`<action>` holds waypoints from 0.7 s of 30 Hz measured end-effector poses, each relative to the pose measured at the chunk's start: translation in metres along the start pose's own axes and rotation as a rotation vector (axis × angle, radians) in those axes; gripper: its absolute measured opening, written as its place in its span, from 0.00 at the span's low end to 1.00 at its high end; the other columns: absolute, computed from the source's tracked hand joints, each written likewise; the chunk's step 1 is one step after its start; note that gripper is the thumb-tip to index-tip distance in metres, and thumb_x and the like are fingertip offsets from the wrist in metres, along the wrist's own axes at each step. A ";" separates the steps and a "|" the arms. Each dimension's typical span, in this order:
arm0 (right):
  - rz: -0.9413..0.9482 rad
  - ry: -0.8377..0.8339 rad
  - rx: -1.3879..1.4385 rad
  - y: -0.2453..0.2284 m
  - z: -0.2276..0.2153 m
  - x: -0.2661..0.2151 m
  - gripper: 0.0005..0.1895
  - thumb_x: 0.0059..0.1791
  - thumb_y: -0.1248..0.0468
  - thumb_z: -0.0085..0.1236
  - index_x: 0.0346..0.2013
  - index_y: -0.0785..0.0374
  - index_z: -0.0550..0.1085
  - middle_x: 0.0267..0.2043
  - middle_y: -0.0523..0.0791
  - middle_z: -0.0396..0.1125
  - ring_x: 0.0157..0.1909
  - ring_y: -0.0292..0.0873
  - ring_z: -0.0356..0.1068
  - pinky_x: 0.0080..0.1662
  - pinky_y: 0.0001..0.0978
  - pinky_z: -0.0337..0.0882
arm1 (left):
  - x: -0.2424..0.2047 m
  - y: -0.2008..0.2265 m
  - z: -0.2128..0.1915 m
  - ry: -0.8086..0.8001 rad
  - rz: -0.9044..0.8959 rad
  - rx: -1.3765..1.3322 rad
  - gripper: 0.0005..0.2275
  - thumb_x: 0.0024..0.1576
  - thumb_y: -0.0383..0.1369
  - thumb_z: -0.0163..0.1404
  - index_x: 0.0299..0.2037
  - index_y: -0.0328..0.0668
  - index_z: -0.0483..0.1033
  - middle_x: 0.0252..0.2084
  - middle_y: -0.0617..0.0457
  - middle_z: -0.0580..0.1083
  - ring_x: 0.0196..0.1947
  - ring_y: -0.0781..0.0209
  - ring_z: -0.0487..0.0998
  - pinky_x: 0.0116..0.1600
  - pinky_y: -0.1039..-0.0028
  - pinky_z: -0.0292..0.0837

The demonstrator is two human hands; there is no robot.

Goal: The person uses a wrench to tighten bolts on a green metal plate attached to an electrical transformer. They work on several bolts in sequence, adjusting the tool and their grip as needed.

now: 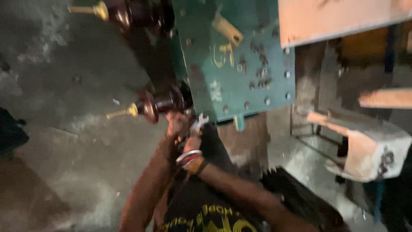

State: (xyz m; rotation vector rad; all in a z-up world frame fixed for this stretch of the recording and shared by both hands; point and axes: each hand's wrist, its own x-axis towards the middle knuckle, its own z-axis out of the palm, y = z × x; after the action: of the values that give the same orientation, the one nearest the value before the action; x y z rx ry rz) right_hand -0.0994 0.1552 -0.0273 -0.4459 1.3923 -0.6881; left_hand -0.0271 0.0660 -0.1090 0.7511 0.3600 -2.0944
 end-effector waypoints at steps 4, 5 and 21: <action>0.138 -0.108 -0.059 -0.069 -0.053 0.001 0.26 0.56 0.41 0.45 0.41 0.62 0.71 0.22 0.50 0.67 0.22 0.50 0.69 0.27 0.42 0.68 | -0.007 0.025 0.037 -0.054 -0.031 0.064 0.24 0.54 0.41 0.42 0.59 0.39 0.71 0.49 0.47 0.76 0.47 0.52 0.79 0.51 0.61 0.75; 0.156 -0.102 -0.133 -0.088 -0.073 -0.009 0.26 0.57 0.41 0.45 0.40 0.63 0.71 0.22 0.50 0.66 0.22 0.49 0.69 0.26 0.42 0.68 | -0.021 0.023 0.047 -0.055 0.017 0.170 0.23 0.57 0.40 0.43 0.60 0.37 0.70 0.48 0.46 0.77 0.44 0.52 0.79 0.50 0.62 0.75; -0.069 -0.580 -1.470 -0.289 -0.142 0.080 0.28 0.51 0.39 0.53 0.38 0.62 0.81 0.27 0.54 0.74 0.30 0.51 0.75 0.37 0.44 0.70 | -0.045 0.018 0.086 0.122 0.166 0.484 0.17 0.62 0.33 0.51 0.60 0.37 0.72 0.41 0.47 0.77 0.34 0.59 0.81 0.39 0.71 0.73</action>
State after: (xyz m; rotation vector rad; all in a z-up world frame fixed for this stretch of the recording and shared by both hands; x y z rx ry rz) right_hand -0.2877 -0.0946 0.0838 -1.6797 1.0967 0.5442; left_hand -0.0249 0.0403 -0.0137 1.1510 -0.1528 -1.9994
